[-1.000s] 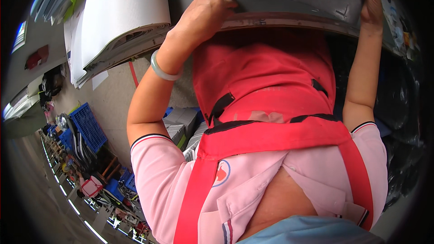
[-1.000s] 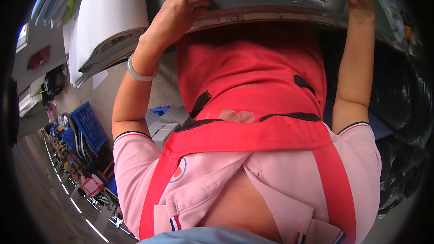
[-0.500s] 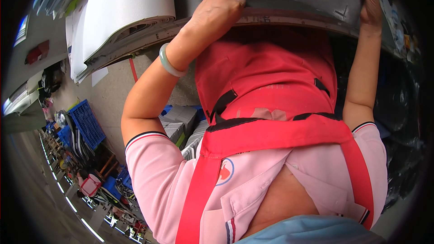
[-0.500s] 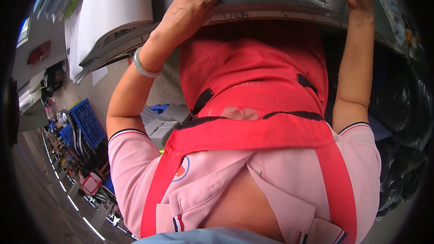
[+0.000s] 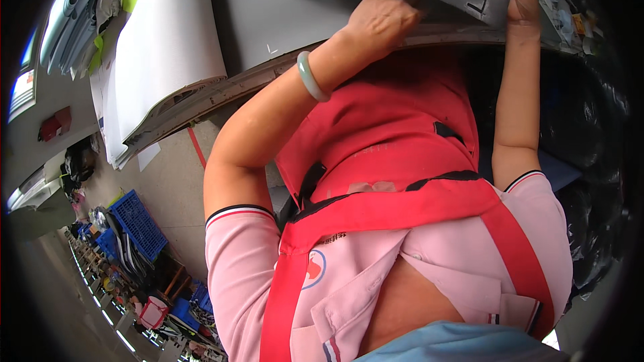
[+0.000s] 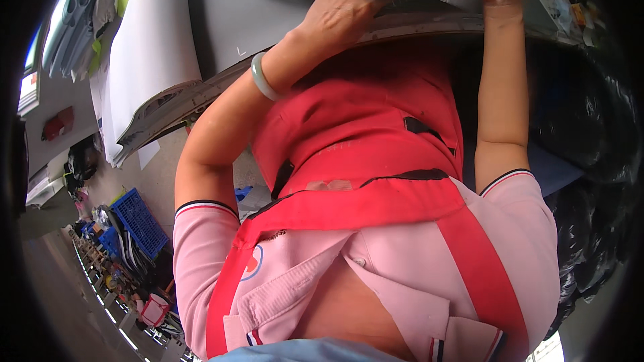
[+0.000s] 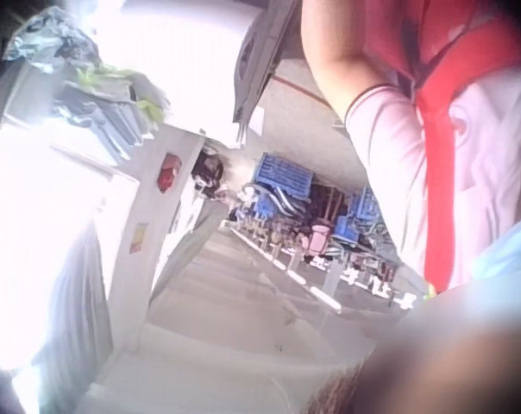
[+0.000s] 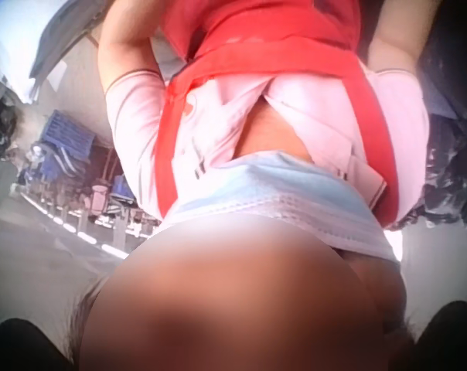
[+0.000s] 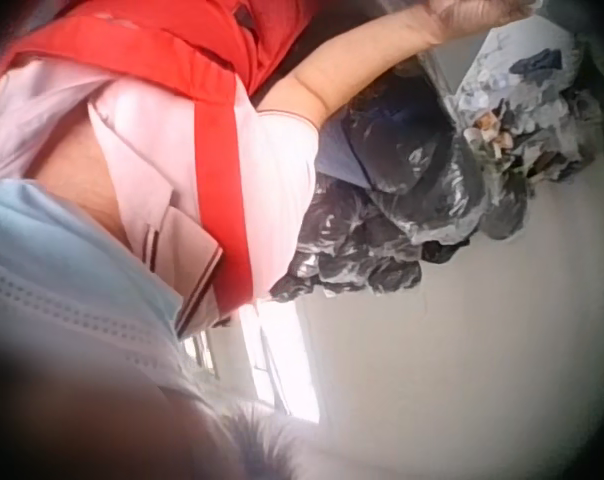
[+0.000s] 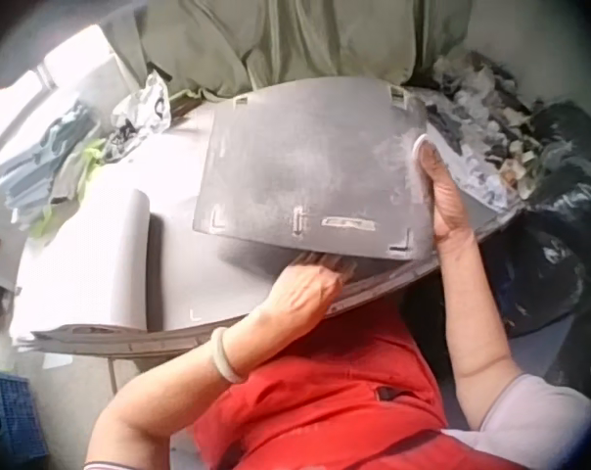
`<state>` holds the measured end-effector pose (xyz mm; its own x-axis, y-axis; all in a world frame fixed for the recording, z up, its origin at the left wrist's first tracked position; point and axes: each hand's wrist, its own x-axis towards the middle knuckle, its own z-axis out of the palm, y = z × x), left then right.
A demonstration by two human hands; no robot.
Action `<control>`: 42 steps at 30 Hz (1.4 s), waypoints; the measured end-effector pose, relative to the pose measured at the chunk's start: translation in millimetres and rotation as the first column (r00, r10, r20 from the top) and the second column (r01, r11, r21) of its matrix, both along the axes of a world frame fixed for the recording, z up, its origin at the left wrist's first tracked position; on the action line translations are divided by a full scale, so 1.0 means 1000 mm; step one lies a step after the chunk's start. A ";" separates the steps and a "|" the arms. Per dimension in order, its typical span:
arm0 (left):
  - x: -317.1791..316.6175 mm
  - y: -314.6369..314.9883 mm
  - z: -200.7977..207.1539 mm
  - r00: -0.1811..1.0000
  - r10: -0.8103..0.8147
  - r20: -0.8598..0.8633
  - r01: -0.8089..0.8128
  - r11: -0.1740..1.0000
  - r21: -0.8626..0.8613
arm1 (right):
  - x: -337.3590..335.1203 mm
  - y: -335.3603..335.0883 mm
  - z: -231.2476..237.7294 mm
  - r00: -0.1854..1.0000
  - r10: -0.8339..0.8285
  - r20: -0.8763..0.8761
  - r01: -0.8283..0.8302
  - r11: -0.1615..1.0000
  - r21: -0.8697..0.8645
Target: Aligning and flipping through sheets of white material on a metal template at a workbench.
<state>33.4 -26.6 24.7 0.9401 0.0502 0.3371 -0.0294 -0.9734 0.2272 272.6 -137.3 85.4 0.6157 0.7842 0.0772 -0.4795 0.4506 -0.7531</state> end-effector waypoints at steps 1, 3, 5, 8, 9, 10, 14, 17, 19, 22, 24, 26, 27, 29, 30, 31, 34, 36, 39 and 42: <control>0.028 -0.012 -0.002 0.986 -0.042 0.162 0.045 0.999 -0.013 | -0.001 -0.001 0.002 1.000 -0.017 0.018 0.017 1.000 0.000; 0.081 -0.033 -0.003 0.978 -0.059 0.200 0.057 0.998 0.015 | 0.002 -0.006 0.007 0.999 -0.004 -0.050 0.006 0.999 0.035; 0.114 -0.047 -0.004 0.984 -0.060 0.169 0.054 0.998 0.042 | 0.003 -0.021 0.003 0.991 -0.069 -0.118 0.072 0.997 0.020; 0.137 -0.045 -0.011 0.994 -0.027 0.106 0.022 0.999 0.047 | 0.013 -0.040 -0.017 0.979 0.021 -0.203 -0.002 0.995 0.097; 0.140 -0.041 -0.014 0.995 -0.012 0.094 0.009 0.999 0.036 | 0.017 -0.046 -0.028 0.966 0.166 -0.199 -0.129 0.974 0.186; 0.142 -0.036 -0.017 0.996 0.005 0.088 -0.006 1.000 0.019 | 0.020 -0.051 -0.041 0.968 0.162 -0.193 -0.124 0.973 0.193; 0.142 -0.002 -0.026 0.988 0.124 0.092 -0.112 0.986 -0.125 | 0.039 -0.065 -0.089 0.994 0.005 -0.108 -0.006 1.000 -0.018; 0.124 0.051 -0.015 0.939 0.315 0.139 -0.255 0.908 -0.334 | 0.059 -0.075 -0.112 0.962 -0.089 -0.259 0.029 0.974 -0.226; 0.097 0.106 0.004 0.852 0.486 0.194 -0.354 0.808 -0.471 | 0.075 -0.083 -0.122 0.969 0.048 -0.244 -0.090 0.983 -0.162; 0.025 0.204 0.040 0.655 0.669 0.351 -0.422 0.710 -0.564 | 0.104 -0.082 -0.144 0.945 0.004 -0.328 -0.044 0.992 -0.115; -0.057 0.269 0.066 0.508 0.572 0.644 -0.375 0.820 -0.433 | 0.122 -0.086 -0.159 0.955 0.065 -0.291 -0.092 0.993 -0.079; -0.167 0.322 0.097 0.440 0.684 0.582 -0.548 0.718 -0.429 | 0.139 -0.092 -0.171 0.941 0.009 -0.338 -0.062 0.987 -0.146; -0.226 0.337 0.108 0.392 0.726 0.565 -0.552 0.677 -0.487 | 0.146 -0.094 -0.176 0.947 0.104 -0.305 -0.138 0.986 -0.092; -0.335 0.356 0.127 0.181 0.777 0.602 -0.756 0.502 -0.420 | 0.157 -0.101 -0.179 0.918 0.209 -0.338 -0.249 0.965 -0.079; -0.393 0.358 0.138 -0.006 0.878 0.479 -0.779 0.296 -0.553 | 0.160 -0.102 -0.178 0.929 0.133 -0.345 -0.188 0.974 -0.129; -0.429 0.354 0.128 -0.180 0.899 0.399 -0.771 0.123 -0.624 | 0.162 -0.104 -0.176 0.935 0.143 -0.323 -0.192 0.973 -0.125; -0.519 0.321 0.093 -0.330 0.943 0.050 -0.732 -0.222 -0.644 | 0.155 -0.101 -0.159 0.940 0.064 -0.335 -0.145 0.964 -0.224; -0.543 0.305 0.051 -0.331 0.937 -0.107 -0.761 -0.332 -0.557 | 0.139 -0.094 -0.137 0.963 -0.040 -0.268 -0.064 0.927 -0.371; -0.564 0.287 0.004 -0.389 0.904 -0.178 -0.887 -0.420 -0.193 | 0.106 -0.070 -0.096 0.948 0.036 -0.317 -0.150 0.927 -0.343; -0.554 0.283 0.017 -0.542 0.840 -0.019 -0.837 -0.542 -0.081 | 0.072 -0.037 -0.062 0.933 0.149 -0.328 -0.262 0.904 -0.337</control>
